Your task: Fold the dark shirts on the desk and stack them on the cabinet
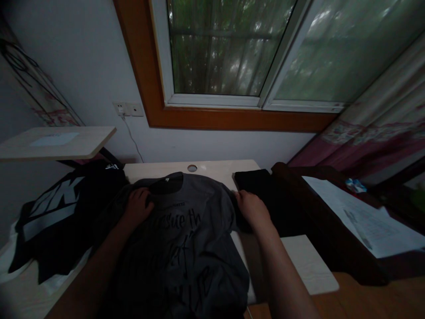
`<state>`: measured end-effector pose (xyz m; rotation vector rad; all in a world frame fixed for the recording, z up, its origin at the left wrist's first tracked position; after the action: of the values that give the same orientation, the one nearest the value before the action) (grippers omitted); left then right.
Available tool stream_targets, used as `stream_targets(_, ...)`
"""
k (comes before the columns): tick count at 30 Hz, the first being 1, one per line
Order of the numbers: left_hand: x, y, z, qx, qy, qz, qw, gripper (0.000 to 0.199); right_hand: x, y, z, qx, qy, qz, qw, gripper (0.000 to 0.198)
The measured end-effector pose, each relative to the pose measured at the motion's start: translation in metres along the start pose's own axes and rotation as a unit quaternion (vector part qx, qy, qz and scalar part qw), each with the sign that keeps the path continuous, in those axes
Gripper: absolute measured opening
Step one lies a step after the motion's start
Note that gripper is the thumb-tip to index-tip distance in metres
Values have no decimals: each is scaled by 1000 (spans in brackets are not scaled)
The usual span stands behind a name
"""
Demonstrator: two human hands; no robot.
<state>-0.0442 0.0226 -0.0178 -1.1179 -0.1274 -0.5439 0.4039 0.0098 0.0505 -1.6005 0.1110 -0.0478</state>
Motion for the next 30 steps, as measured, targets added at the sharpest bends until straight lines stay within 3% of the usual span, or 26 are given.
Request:
stream_targets(4, -1, -1, 1, 7, -10, -2, 1000, 18, 11, 2, -1, -127, -60, 41, 989, 24)
stream_targets(8, -1, -2, 1, 15, -9, -1, 1000, 17, 17, -10, 0, -148, -87, 78, 982, 11)
stream_targets(14, 5, -7, 0, 20, 26, -36, 999, 31, 53, -50, 25, 4, 28, 61, 998, 27)
stream_targets(18, 12, -13, 1, 22, 43, -52, 997, 32, 74, -74, 43, 119, 93, 60, 987, 34)
stream_targets(21, 15, -15, 1, 13, 54, -46, 997, 30, 75, -81, 50, 167, 135, 54, 975, 41)
stream_targets(27, 14, -9, -1, -14, 54, -34, 998, 31, 53, -82, 49, 291, 138, 78, 943, 45)
stream_targets(30, 10, -5, 0, -15, 37, -28, 999, 34, 45, -79, 48, 300, 109, 120, 940, 46)
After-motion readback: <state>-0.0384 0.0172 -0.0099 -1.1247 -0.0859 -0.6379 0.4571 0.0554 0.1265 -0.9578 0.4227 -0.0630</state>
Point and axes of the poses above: each hand's wrist, its own z-axis towards the middle knuckle, its own y-axis out of the palm, x = y × z, the point moved 3 cm from there along z, towards the middle knuckle, and after that the axes turned 10 degrees about -z, right-handed, at the moved point
